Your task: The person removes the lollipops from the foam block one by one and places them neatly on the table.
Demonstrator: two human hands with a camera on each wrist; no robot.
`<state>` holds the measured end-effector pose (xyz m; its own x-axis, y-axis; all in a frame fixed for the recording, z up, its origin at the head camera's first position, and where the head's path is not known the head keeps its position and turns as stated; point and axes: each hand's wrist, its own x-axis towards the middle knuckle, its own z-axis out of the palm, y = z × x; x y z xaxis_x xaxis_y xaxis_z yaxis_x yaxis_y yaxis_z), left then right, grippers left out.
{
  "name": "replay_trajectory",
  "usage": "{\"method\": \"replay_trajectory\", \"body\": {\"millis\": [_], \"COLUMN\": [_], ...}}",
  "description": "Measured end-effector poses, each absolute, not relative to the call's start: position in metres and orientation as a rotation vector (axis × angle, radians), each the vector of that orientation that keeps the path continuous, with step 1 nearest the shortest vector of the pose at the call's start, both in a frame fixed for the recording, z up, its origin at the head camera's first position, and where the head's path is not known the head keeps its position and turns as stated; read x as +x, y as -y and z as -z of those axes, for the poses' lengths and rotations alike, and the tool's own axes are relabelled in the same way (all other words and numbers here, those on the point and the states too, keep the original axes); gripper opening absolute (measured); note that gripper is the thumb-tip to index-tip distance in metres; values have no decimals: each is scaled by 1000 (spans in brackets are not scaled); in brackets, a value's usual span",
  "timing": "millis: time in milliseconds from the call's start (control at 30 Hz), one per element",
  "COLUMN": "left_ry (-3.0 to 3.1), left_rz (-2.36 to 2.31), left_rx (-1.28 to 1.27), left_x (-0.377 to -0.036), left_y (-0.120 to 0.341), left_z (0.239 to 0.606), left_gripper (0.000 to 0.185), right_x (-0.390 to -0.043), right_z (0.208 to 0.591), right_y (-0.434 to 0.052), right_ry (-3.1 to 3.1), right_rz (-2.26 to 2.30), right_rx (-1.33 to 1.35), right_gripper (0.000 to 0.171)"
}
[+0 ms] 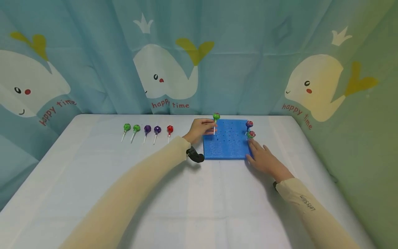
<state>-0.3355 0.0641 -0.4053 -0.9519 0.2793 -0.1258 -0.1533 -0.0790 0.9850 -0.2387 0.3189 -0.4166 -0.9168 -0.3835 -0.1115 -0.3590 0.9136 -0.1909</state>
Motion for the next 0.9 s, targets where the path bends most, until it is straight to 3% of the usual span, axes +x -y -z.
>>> {"method": "replay_trajectory", "body": {"millis": [900], "left_ry": [-2153], "left_rz": [-1993], "left_rx": [-9], "left_x": [-325], "left_y": [96], "left_z": [371], "left_gripper": [37], "right_x": [-240], "right_z": [414], "right_y": [-317], "right_ry": [-2908], "right_rz": [234], "right_rx": [-550], "right_gripper": [63]}}
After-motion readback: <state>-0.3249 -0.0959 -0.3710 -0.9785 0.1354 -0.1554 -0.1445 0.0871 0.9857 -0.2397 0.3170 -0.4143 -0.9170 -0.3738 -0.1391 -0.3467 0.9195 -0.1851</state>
